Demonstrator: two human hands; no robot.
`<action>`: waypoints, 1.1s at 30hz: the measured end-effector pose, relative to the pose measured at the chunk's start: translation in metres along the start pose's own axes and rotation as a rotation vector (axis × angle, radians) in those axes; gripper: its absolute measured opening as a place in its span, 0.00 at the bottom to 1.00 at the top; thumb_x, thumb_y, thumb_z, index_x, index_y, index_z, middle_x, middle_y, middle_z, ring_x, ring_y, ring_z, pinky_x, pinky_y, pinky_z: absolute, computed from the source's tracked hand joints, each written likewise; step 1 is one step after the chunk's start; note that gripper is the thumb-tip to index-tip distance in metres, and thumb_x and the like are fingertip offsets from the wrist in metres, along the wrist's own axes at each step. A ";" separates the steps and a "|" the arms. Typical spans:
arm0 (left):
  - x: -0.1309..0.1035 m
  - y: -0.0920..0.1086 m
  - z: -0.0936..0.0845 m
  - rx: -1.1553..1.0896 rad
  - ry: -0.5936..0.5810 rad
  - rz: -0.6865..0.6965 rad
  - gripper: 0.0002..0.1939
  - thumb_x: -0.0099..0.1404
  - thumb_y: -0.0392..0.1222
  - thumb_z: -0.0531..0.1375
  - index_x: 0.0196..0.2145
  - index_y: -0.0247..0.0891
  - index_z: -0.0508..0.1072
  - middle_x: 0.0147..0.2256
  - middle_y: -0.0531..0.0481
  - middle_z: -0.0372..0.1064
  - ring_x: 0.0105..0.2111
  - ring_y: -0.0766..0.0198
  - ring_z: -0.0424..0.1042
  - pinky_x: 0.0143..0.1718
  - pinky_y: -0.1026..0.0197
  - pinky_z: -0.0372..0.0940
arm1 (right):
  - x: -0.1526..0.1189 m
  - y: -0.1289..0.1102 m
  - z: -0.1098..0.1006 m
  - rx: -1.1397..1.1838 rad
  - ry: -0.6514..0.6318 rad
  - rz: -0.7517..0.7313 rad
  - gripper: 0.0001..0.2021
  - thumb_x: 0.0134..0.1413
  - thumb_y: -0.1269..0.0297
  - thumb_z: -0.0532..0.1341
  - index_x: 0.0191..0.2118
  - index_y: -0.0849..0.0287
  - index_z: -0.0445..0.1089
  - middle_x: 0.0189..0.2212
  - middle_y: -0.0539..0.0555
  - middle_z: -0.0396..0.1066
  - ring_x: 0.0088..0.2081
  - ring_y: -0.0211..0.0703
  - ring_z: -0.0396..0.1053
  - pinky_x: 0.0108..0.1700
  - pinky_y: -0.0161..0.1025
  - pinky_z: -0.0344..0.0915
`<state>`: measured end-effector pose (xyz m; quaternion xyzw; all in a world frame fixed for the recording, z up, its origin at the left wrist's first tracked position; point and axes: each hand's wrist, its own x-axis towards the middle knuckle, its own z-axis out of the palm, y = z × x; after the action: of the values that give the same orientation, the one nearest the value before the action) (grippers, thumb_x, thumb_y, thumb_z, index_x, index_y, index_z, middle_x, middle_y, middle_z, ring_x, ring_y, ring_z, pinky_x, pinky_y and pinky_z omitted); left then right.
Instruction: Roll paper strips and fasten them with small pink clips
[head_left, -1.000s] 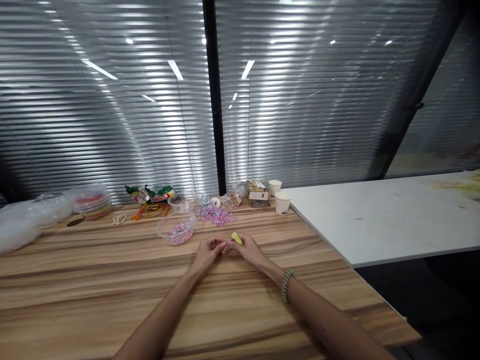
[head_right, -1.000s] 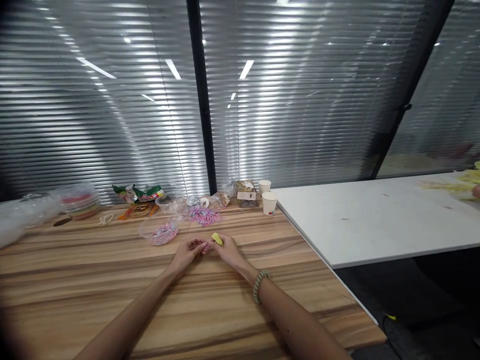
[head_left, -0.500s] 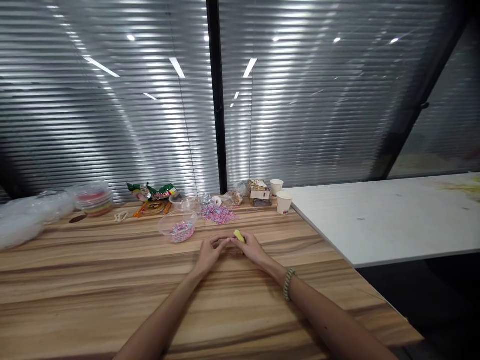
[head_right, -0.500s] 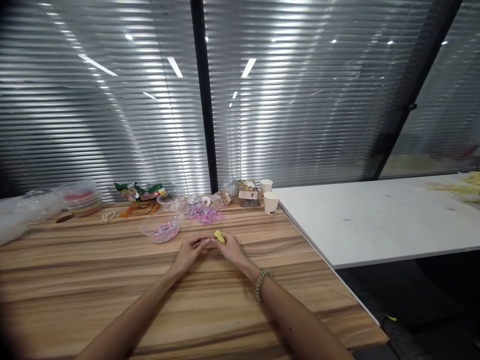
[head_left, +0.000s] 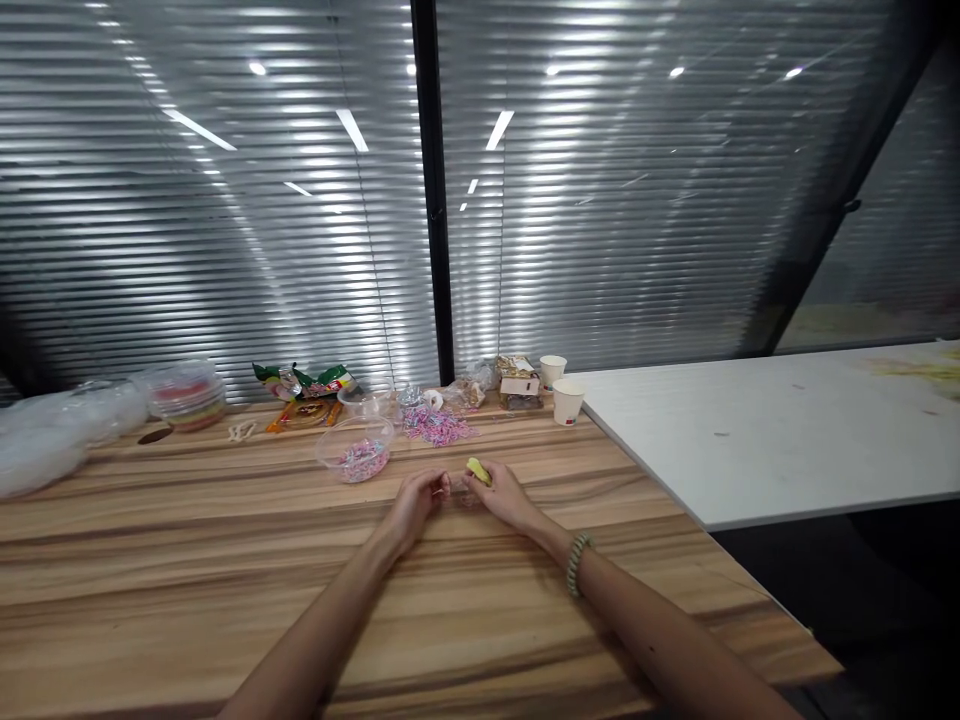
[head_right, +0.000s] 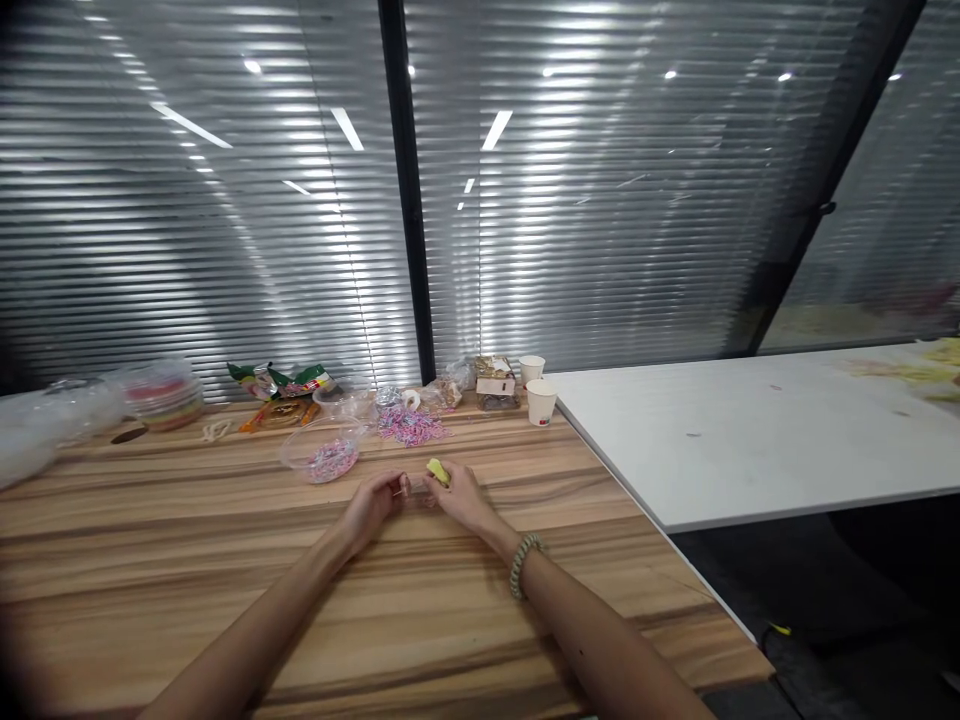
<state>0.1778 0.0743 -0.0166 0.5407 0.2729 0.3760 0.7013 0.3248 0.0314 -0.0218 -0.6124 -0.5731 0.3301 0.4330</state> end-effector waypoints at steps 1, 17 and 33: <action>0.000 0.001 0.000 0.001 0.014 -0.026 0.12 0.50 0.44 0.55 0.20 0.31 0.65 0.21 0.49 0.60 0.23 0.70 0.60 0.28 0.67 0.58 | -0.001 -0.002 0.000 0.008 -0.014 0.005 0.27 0.36 0.44 0.49 0.30 0.68 0.62 0.25 0.48 0.62 0.23 0.11 0.49 0.25 0.12 0.46; 0.000 -0.002 -0.014 0.339 0.107 0.051 0.28 0.49 0.52 0.59 0.44 0.32 0.69 0.21 0.54 0.60 0.13 0.79 0.47 0.15 0.70 0.44 | -0.011 -0.013 0.000 0.146 -0.180 -0.109 0.32 0.40 0.41 0.42 0.42 0.63 0.59 0.30 0.50 0.63 0.24 0.11 0.50 0.26 0.13 0.50; -0.006 0.003 -0.007 0.793 -0.010 0.379 0.20 0.51 0.46 0.59 0.41 0.35 0.71 0.36 0.46 0.68 0.33 0.66 0.66 0.33 0.66 0.62 | -0.005 0.000 -0.007 -0.123 -0.381 -0.107 0.34 0.40 0.39 0.37 0.30 0.70 0.59 0.20 0.48 0.57 0.20 0.10 0.47 0.23 0.14 0.47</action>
<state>0.1679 0.0735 -0.0155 0.8106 0.2886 0.3614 0.3593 0.3300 0.0259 -0.0191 -0.5329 -0.6954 0.3810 0.2954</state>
